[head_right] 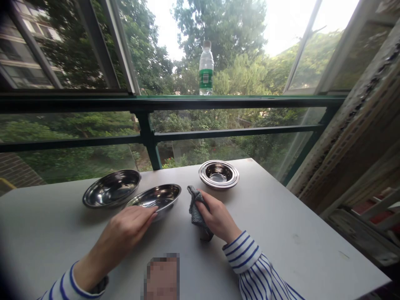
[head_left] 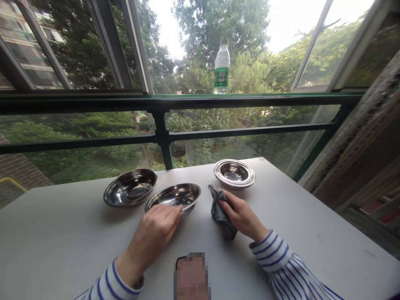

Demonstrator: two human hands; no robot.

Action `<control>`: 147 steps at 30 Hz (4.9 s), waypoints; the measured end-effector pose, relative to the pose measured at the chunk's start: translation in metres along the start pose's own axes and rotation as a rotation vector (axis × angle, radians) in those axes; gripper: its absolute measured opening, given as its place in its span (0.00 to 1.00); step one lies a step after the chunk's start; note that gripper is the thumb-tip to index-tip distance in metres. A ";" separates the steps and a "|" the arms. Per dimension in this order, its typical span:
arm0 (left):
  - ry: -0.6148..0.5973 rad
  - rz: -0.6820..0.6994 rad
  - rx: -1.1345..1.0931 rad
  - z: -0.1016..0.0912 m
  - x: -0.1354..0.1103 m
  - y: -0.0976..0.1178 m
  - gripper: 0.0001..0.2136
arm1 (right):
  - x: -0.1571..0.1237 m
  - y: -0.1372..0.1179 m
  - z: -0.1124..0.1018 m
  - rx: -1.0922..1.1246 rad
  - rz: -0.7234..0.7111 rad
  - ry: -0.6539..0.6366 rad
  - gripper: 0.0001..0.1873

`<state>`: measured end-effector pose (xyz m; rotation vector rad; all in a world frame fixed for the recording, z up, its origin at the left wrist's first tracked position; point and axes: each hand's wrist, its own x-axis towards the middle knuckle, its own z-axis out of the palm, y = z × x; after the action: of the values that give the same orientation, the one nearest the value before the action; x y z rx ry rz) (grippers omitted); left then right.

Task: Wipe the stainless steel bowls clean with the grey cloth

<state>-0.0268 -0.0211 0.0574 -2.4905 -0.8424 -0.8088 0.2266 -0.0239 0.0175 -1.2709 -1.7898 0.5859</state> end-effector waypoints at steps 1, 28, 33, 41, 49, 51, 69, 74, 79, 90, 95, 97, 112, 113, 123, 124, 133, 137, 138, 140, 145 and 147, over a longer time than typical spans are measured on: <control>-0.001 -0.001 0.006 -0.001 0.002 -0.002 0.11 | 0.000 0.000 0.000 -0.003 -0.002 0.001 0.20; -0.049 -0.725 -0.498 -0.014 0.032 -0.042 0.15 | 0.000 -0.001 0.004 0.187 0.052 0.126 0.21; 0.076 -1.019 -0.862 -0.014 0.032 -0.044 0.15 | -0.001 -0.003 0.004 0.209 0.058 0.143 0.18; 0.350 -1.285 -1.549 -0.014 0.032 -0.014 0.10 | 0.005 -0.019 0.000 -0.184 -0.230 0.356 0.13; 0.479 -1.254 -1.728 -0.007 0.026 0.015 0.08 | 0.025 -0.068 0.027 -0.641 -0.652 0.406 0.21; 0.518 -1.256 -1.750 -0.007 0.023 0.018 0.09 | 0.027 -0.077 0.038 -0.660 -0.689 0.378 0.20; 0.633 -1.315 -1.668 -0.009 0.017 0.013 0.09 | 0.033 -0.077 0.051 -0.641 -0.880 0.124 0.22; 0.589 -1.280 -1.628 -0.005 0.032 0.013 0.11 | 0.040 -0.070 0.039 -0.590 -0.737 0.228 0.24; 0.568 -1.250 -1.644 -0.002 0.035 0.013 0.09 | 0.032 -0.071 0.044 -0.626 -0.891 0.183 0.21; 0.478 -1.244 -1.695 0.003 0.035 0.019 0.11 | 0.034 -0.074 0.035 -0.651 -0.839 0.162 0.22; 0.445 -1.221 -1.695 0.004 0.033 0.019 0.12 | 0.036 -0.074 0.030 -0.617 -0.755 0.150 0.21; 0.405 -1.209 -1.681 0.004 0.032 0.021 0.12 | 0.038 -0.074 0.025 -0.575 -0.694 0.173 0.21; 0.418 -1.236 -1.741 0.001 0.035 0.018 0.10 | 0.034 -0.076 0.030 -0.598 -0.818 0.109 0.19; 0.431 -1.239 -1.752 0.000 0.036 0.017 0.10 | 0.034 -0.077 0.031 -0.602 -0.844 0.094 0.19; 0.573 -1.341 -1.802 -0.009 0.041 0.016 0.05 | 0.032 -0.074 0.037 -0.614 -0.932 0.156 0.18; 0.593 -1.343 -1.799 -0.010 0.041 0.015 0.05 | 0.030 -0.075 0.039 -0.625 -0.978 0.140 0.17; 0.633 -1.417 -1.803 -0.014 0.043 0.014 0.06 | 0.030 -0.079 0.037 -0.638 -0.941 0.150 0.16; 0.650 -1.397 -1.798 -0.016 0.044 0.013 0.06 | 0.027 -0.081 0.043 -0.653 -1.045 0.128 0.15; 0.649 -1.392 -1.803 -0.016 0.044 0.014 0.07 | 0.027 -0.081 0.042 -0.660 -1.009 0.134 0.16; 0.625 -1.393 -1.818 -0.016 0.044 0.016 0.08 | 0.028 -0.082 0.040 -0.672 -0.915 0.147 0.17; 0.597 -1.395 -1.841 -0.016 0.045 0.018 0.05 | 0.025 -0.083 0.039 -0.661 -1.003 0.142 0.15; 0.604 -1.385 -1.841 -0.017 0.045 0.017 0.05 | 0.023 -0.084 0.041 -0.665 -1.058 0.131 0.15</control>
<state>0.0066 -0.0240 0.0955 -1.4332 -2.0311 -3.8207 0.1444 -0.0300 0.0678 -0.5255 -2.2776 -0.7082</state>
